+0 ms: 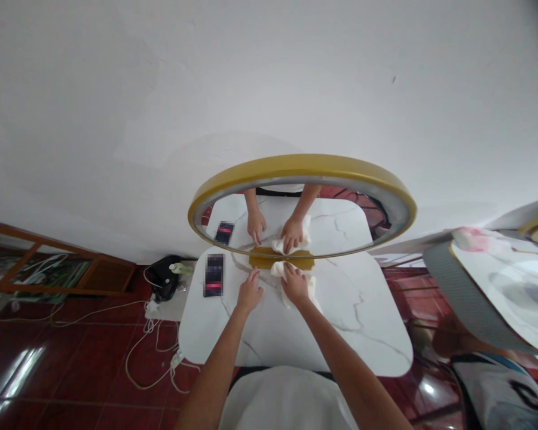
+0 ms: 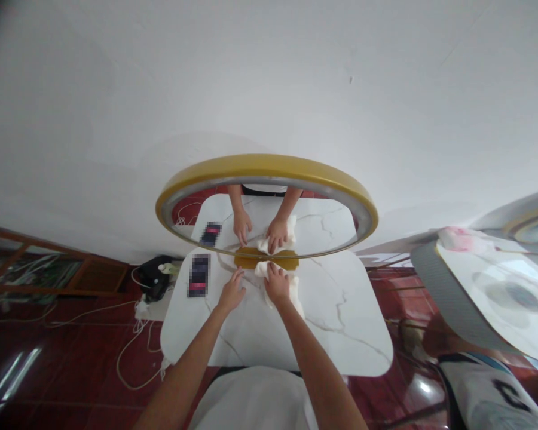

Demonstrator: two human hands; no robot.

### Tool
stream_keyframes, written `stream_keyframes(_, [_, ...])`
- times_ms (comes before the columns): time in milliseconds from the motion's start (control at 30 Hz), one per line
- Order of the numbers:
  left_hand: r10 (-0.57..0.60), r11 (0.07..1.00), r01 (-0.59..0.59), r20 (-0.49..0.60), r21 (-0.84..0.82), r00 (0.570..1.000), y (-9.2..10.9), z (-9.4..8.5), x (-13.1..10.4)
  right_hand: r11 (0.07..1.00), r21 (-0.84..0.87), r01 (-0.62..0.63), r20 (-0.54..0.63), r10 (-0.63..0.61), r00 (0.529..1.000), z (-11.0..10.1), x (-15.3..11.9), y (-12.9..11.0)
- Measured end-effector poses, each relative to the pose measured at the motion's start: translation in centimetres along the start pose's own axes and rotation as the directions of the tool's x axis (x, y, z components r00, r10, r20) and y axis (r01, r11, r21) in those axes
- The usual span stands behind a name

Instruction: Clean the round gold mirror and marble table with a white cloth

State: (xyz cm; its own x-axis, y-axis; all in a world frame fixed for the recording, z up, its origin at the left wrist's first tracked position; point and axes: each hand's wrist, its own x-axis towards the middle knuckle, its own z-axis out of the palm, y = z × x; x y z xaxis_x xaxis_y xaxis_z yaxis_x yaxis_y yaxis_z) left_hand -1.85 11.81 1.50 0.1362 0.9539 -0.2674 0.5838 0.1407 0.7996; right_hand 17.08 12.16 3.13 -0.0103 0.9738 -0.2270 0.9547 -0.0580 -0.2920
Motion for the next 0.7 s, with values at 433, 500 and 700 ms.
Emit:
stream_keyframes(433, [0.043, 0.997, -0.042, -0.017, 0.071, 0.999, 0.0, -0.2, -0.3, 1.0, -0.003, 0.004, 0.005, -0.004, 1.0, -0.5, -0.1, 0.7])
stream_keyframes(500, [0.087, 0.983, -0.077, -0.057, 0.164, 0.995, 0.3, 0.4, -0.4, 0.997, -0.018, -0.073, -0.016, 0.073, 0.997, -1.1, -0.7, 3.2])
stream_keyframes(700, [0.273, 0.801, -0.327, 0.181, 0.501, 0.945, 2.9, 4.0, 0.4, 0.975, -0.035, -0.219, -0.073, 0.216, 0.974, -2.8, -2.1, 9.0])
